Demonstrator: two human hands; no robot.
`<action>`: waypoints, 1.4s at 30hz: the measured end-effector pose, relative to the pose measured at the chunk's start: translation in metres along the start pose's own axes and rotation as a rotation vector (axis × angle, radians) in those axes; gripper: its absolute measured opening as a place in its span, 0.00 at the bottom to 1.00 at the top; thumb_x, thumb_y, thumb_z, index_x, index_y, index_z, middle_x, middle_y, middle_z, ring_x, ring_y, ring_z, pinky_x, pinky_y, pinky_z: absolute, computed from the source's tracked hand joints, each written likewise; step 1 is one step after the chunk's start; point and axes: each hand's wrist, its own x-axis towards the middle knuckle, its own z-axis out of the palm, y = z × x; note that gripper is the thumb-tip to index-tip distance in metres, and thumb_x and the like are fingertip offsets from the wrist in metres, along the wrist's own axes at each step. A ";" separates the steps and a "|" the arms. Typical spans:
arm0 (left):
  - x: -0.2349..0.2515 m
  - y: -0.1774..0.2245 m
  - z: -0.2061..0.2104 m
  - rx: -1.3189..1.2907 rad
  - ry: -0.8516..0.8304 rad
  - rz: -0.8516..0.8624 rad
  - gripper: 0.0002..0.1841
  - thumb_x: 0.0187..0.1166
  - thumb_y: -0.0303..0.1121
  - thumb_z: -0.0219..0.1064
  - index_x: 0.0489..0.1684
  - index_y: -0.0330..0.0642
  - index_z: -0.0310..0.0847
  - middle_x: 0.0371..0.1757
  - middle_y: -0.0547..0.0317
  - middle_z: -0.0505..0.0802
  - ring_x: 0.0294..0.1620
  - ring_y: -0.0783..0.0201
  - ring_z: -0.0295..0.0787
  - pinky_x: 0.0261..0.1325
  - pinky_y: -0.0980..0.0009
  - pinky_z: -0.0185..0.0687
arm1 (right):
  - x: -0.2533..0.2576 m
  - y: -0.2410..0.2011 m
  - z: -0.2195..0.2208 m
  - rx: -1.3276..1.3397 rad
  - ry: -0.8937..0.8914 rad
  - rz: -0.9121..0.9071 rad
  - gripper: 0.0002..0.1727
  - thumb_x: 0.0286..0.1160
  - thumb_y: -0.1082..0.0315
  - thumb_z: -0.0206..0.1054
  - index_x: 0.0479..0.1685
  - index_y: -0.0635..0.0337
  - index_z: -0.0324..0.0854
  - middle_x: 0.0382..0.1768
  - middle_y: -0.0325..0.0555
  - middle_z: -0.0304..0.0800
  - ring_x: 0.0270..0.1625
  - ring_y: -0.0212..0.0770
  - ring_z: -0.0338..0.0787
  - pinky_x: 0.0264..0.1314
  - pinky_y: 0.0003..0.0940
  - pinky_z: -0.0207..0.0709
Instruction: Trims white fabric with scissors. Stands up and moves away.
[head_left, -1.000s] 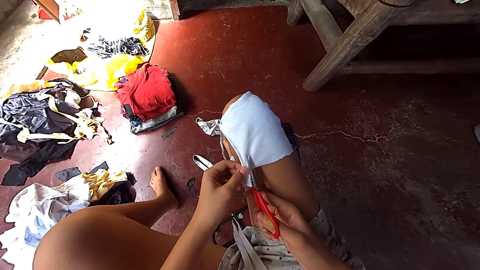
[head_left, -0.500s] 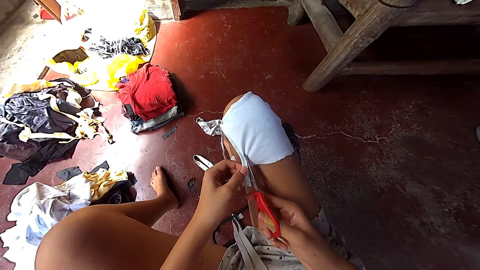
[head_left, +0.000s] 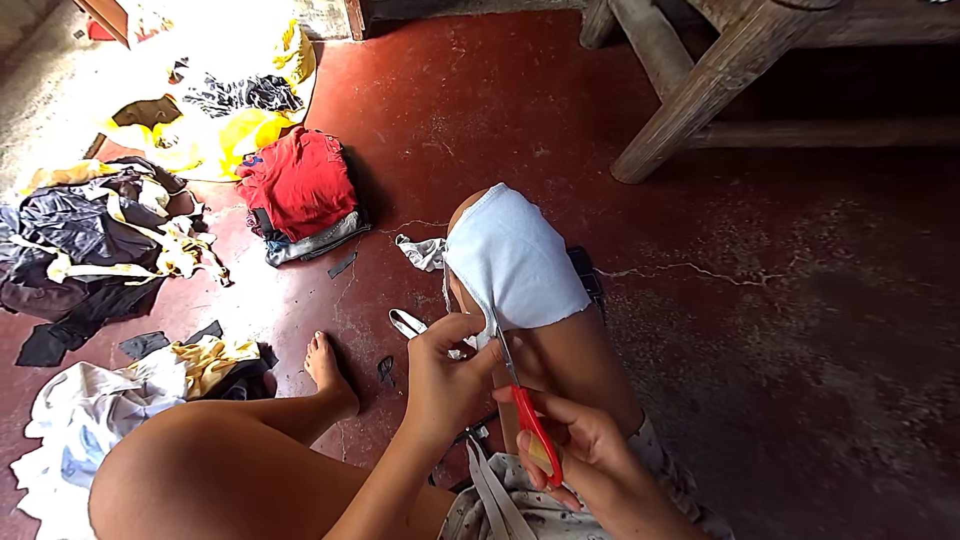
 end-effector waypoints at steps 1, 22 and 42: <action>0.001 -0.002 0.001 0.008 0.019 0.033 0.01 0.69 0.26 0.77 0.33 0.39 0.93 0.41 0.60 0.94 0.40 0.71 0.92 0.43 0.76 0.91 | 0.001 0.000 0.000 -0.008 0.000 -0.001 0.18 0.80 0.65 0.66 0.67 0.59 0.81 0.25 0.22 0.84 0.22 0.16 0.79 0.19 0.11 0.69; -0.001 -0.004 0.006 -0.144 -0.037 -0.094 0.03 0.74 0.25 0.74 0.32 0.38 0.94 0.40 0.56 0.95 0.37 0.68 0.92 0.39 0.74 0.91 | 0.015 -0.008 -0.011 0.066 -0.027 0.117 0.23 0.76 0.49 0.67 0.63 0.53 0.78 0.29 0.24 0.82 0.28 0.18 0.79 0.25 0.12 0.68; 0.001 -0.006 0.006 -0.144 -0.053 -0.082 0.06 0.73 0.22 0.72 0.27 0.36 0.93 0.36 0.57 0.94 0.32 0.73 0.88 0.36 0.79 0.86 | 0.023 -0.021 -0.008 0.125 -0.039 0.195 0.14 0.78 0.56 0.67 0.58 0.48 0.78 0.25 0.21 0.77 0.22 0.16 0.74 0.18 0.11 0.62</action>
